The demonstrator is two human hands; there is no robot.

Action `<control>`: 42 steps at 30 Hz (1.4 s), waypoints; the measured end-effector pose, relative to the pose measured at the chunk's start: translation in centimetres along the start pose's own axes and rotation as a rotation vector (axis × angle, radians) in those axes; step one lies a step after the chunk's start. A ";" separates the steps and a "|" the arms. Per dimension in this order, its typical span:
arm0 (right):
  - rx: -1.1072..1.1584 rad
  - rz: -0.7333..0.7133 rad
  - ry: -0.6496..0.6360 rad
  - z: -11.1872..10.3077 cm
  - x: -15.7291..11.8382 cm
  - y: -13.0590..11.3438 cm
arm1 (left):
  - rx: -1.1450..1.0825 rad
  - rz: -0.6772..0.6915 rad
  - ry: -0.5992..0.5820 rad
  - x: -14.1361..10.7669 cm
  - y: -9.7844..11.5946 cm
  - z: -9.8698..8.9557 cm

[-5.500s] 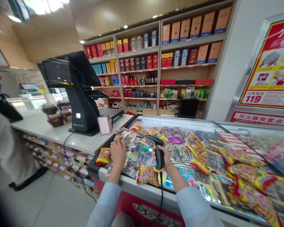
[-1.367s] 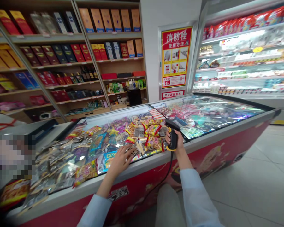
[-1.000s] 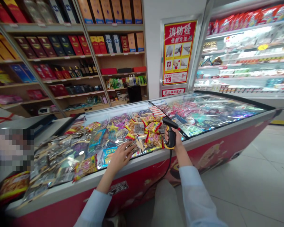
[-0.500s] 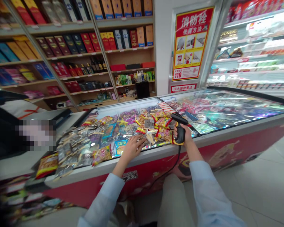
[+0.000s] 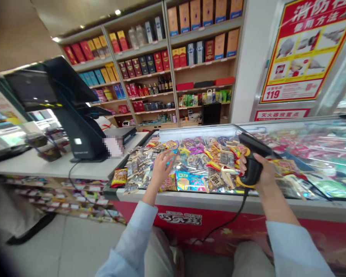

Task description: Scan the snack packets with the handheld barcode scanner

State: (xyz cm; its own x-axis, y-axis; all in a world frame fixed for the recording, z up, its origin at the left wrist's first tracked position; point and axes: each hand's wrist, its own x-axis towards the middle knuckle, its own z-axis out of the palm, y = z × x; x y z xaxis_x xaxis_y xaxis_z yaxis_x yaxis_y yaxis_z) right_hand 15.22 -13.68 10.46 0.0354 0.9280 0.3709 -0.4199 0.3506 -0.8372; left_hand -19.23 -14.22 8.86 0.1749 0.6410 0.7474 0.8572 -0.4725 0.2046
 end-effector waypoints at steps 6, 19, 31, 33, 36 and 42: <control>0.208 0.192 -0.165 7.4 2.3 3.9 | 0.088 -0.153 0.107 -1.5 -6.3 -2.5; 0.181 0.464 -0.334 15.4 6.6 14.9 | 0.595 -0.624 0.142 -2.5 -15.2 -1.3; 0.150 0.574 -0.400 15.6 5.8 18.3 | 0.735 -0.639 0.059 -4.0 -16.3 0.5; 0.143 0.587 -0.402 15.5 5.8 18.3 | 0.733 -0.639 0.053 -4.0 -16.2 0.4; 0.153 0.585 -0.415 15.6 5.8 18.3 | 0.721 -0.627 0.003 -3.9 -16.1 0.3; 0.153 0.581 -0.423 15.6 5.8 18.2 | 0.654 -0.483 -0.085 -3.6 -16.5 0.1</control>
State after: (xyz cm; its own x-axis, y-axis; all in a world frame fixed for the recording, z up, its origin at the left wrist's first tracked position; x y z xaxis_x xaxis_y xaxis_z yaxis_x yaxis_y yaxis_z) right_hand -6.39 -3.87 3.65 -0.5714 0.8200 0.0333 -0.3876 -0.2338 -0.8917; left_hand -33.97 -8.64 2.67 -0.2724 0.7397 0.6153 0.9522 0.2991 0.0620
